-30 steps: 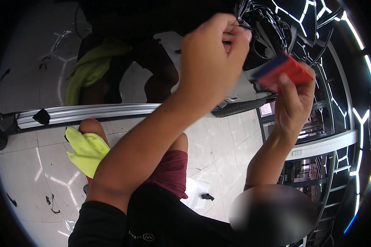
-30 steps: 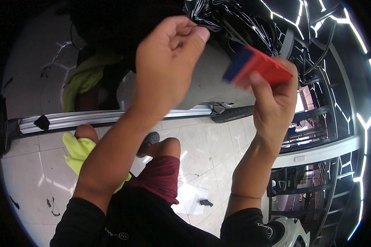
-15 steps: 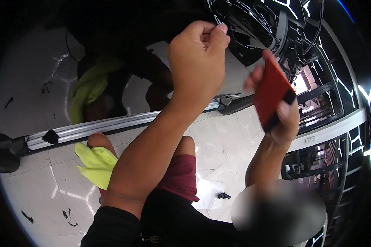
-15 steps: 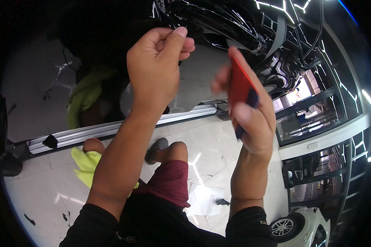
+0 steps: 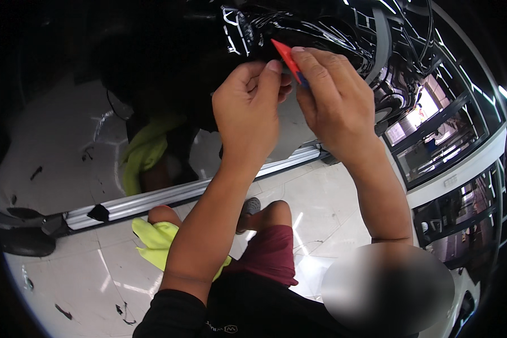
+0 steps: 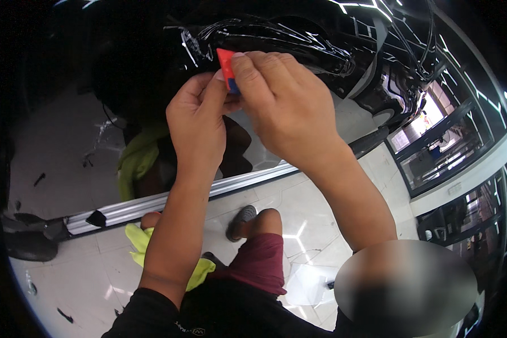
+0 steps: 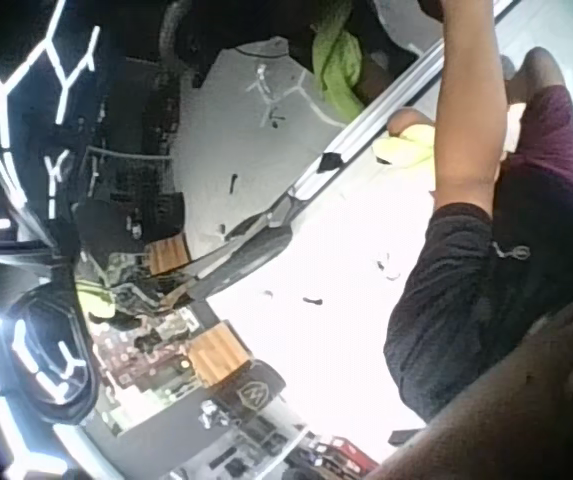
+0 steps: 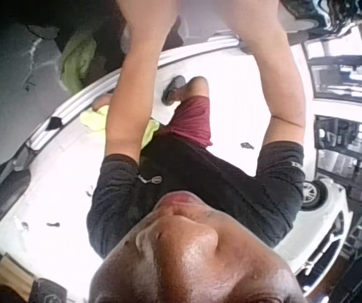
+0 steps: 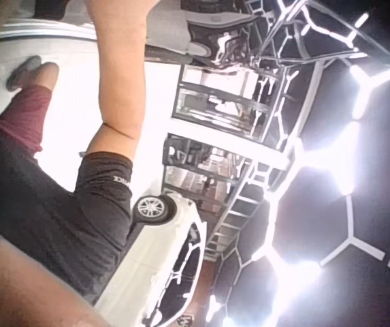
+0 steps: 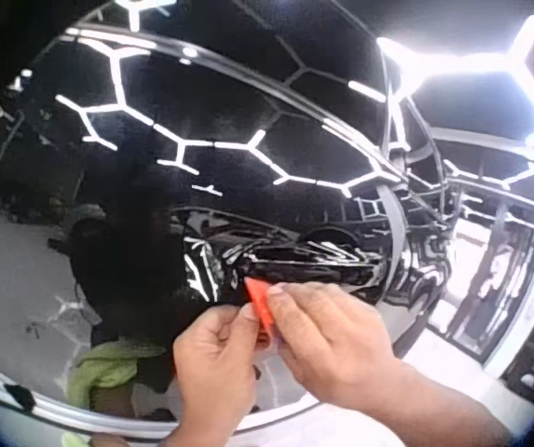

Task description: The person applies a black vinyl wrap to the rear bumper of a black car. They use a squeegee to smooth the film, a knife to trim excess material, and a cloth to wipe the surface. The person works on the lower edge and contours of the bumper, ensuring the wrap adheres smoothly.

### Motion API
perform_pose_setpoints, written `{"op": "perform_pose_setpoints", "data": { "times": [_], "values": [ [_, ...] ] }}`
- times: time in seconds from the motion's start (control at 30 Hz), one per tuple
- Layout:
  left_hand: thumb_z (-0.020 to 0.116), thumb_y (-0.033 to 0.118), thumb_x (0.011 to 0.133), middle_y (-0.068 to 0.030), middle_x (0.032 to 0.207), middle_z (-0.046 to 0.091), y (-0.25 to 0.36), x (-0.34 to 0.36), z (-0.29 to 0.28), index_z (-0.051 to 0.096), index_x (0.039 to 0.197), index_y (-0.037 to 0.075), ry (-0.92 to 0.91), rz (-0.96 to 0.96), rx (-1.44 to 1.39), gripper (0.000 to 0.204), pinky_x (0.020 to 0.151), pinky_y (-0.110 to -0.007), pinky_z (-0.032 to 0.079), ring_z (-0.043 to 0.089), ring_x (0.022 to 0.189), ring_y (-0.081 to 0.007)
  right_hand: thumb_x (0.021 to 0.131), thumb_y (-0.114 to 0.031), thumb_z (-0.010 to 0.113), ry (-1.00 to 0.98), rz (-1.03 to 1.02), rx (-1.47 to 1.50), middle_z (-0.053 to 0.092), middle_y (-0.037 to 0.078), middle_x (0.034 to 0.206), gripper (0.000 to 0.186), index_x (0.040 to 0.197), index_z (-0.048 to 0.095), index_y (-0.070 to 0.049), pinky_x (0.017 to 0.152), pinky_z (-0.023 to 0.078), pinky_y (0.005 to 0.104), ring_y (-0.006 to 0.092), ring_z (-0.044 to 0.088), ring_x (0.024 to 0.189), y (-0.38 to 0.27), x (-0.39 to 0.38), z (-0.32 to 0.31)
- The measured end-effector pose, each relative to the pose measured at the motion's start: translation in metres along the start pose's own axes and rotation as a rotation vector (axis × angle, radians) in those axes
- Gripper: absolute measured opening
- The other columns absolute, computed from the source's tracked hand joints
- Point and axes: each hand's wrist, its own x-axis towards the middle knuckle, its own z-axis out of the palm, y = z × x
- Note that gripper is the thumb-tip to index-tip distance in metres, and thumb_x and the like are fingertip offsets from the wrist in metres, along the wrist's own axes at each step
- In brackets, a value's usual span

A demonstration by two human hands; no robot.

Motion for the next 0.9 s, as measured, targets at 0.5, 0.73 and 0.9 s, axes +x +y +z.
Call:
{"op": "perform_pose_setpoints", "data": {
  "times": [0.5,0.73,0.9],
  "values": [
    [0.065,0.023,0.096,-0.0132,0.090,0.071,0.055,-0.001,0.005,0.066,0.107,-0.004,-0.092,-0.038,0.287,0.029,0.072,-0.029,0.058,0.070,0.079,-0.0192,0.075,-0.014,0.065,0.088,0.190,-0.012,0.064,0.012,0.107,0.040,0.113,0.061,0.000,0.078,0.052,0.0360,0.0269,0.062,0.094,-0.002,-0.007,-0.019],
    [0.064,0.022,0.097,-0.0117,0.085,0.071,0.054,0.004,0.016,0.065,0.100,-0.007,-0.151,-0.005,0.317,0.029,0.068,-0.025,0.055,0.069,0.074,-0.0145,0.075,-0.015,0.065,0.134,0.149,-0.123,0.064,0.011,0.104,0.038,0.110,0.061,-0.001,0.078,0.051,0.0341,0.0258,0.061,0.091,0.007,-0.005,-0.009],
    [0.064,0.022,0.097,-0.0123,0.085,0.071,0.043,0.009,0.021,0.065,0.101,-0.008,-0.135,-0.028,0.333,0.030,0.068,-0.025,0.055,0.069,0.073,-0.0154,0.076,-0.015,0.065,0.087,0.193,-0.154,0.063,0.010,0.106,0.037,0.111,0.062,-0.003,0.080,0.050,0.0355,0.0259,0.060,0.093,0.014,-0.023,-0.010]
  ]
}}
